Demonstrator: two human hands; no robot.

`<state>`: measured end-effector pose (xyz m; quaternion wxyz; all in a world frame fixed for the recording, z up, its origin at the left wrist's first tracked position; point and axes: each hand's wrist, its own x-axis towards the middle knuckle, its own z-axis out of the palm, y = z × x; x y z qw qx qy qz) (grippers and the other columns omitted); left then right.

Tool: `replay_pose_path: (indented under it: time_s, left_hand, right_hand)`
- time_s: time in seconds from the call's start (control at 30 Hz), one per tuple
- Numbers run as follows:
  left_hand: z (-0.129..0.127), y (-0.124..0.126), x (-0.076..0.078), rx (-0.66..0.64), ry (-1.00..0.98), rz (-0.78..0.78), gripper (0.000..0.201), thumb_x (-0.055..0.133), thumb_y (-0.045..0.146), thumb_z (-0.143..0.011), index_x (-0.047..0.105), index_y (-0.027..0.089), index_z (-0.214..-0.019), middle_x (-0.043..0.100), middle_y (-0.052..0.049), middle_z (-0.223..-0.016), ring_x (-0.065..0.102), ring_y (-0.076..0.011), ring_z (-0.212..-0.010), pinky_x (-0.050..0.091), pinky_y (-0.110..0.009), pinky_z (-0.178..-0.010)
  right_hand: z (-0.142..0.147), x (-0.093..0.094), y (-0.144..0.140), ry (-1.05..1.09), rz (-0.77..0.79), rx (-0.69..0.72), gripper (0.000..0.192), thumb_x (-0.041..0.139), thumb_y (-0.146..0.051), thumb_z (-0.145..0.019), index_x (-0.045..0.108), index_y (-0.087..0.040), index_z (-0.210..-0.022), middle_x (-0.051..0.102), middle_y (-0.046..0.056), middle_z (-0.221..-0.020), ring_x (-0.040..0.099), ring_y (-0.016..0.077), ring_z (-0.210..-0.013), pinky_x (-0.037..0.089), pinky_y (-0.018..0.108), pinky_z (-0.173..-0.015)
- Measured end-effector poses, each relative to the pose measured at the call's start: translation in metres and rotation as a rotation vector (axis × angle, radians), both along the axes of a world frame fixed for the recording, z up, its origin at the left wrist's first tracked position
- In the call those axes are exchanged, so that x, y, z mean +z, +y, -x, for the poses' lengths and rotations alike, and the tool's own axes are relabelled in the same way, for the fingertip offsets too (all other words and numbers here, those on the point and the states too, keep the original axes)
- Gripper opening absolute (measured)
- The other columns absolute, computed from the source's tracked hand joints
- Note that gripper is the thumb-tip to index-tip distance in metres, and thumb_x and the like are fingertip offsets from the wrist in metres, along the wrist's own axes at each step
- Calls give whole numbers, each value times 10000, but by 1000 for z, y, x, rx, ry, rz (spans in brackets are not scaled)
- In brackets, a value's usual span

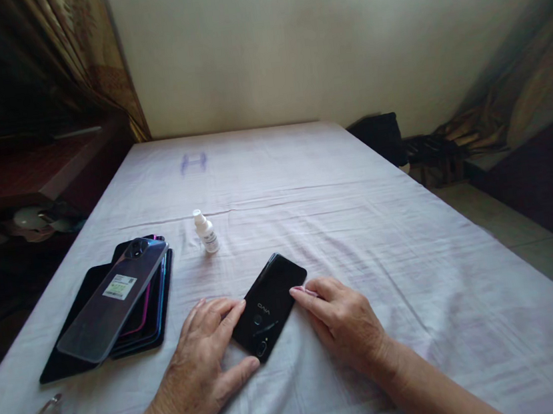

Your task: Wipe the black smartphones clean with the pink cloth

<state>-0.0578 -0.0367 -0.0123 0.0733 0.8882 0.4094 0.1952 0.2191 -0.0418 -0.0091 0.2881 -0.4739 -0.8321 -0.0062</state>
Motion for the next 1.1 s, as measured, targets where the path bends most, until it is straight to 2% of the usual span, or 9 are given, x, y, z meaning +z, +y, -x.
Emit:
replay_pose_path:
  time_s: [0.1, 0.27, 0.4, 0.57, 0.77, 1.0, 1.1]
  left_hand:
    - [0, 0, 1, -4, 16, -13, 635, 667, 420, -846, 455, 234, -1415, 625, -96, -1314, 561, -312, -1243, 356, -505, -1137]
    - [0, -2, -1, 16, 18, -10, 631, 658, 403, -840, 467, 235, -1417, 616, -100, -1337, 538, -325, -1277, 347, -529, -1141]
    - [0, -2, 0, 4, 14, -10, 638, 677, 367, -829, 466, 213, -1412, 610, -107, -1344, 528, -326, -1287, 346, -542, -1141]
    - [-2, -3, 1, 8, 35, 11, 680, 705, 369, -800, 464, 213, -1416, 601, -103, -1359, 521, -332, -1293, 343, -545, -1145]
    - [-2, -4, 0, 17, 30, 13, 689, 694, 368, -802, 454, 226, -1432, 593, -100, -1372, 520, -328, -1290, 337, -537, -1148]
    - [-3, -3, 4, 7, 34, 19, 678, 704, 387, -808, 471, 209, -1419, 590, -101, -1372, 508, -324, -1299, 333, -534, -1153]
    - [-3, -3, 4, 12, 35, 27, 663, 698, 388, -815, 477, 211, -1414, 593, -104, -1367, 503, -321, -1305, 321, -530, -1160]
  right_hand:
    - [1, 1, -1, -10, -5, 47, 290, 485, -105, -933, 693, -168, -1126, 691, 89, -912, 637, 190, -828, 546, 283, -733]
    - [-14, 6, 11, -163, 14, -86, 318, 537, -83, -885, 707, -222, -1116, 705, 72, -935, 648, 180, -829, 525, 261, -719]
    - [-17, 12, 21, -238, 74, -109, 301, 563, -96, -867, 718, -242, -1080, 707, 55, -932, 648, 174, -793, 506, 243, -664]
    - [-6, 7, 18, -136, 21, -79, 318, 510, -86, -875, 706, -198, -1100, 692, 86, -920, 646, 187, -797, 525, 269, -684]
    - [-1, 0, 11, -18, -17, 46, 358, 455, -87, -906, 687, -227, -1140, 684, 64, -903, 635, 159, -793, 537, 250, -702]
    - [-18, -4, 21, -70, -25, -70, 308, 465, -130, -936, 712, -212, -1101, 689, 79, -906, 649, 186, -808, 533, 274, -693]
    - [-19, -5, 20, -72, -28, -69, 304, 460, -133, -939, 710, -190, -1102, 687, 86, -900, 651, 195, -807, 534, 285, -689]
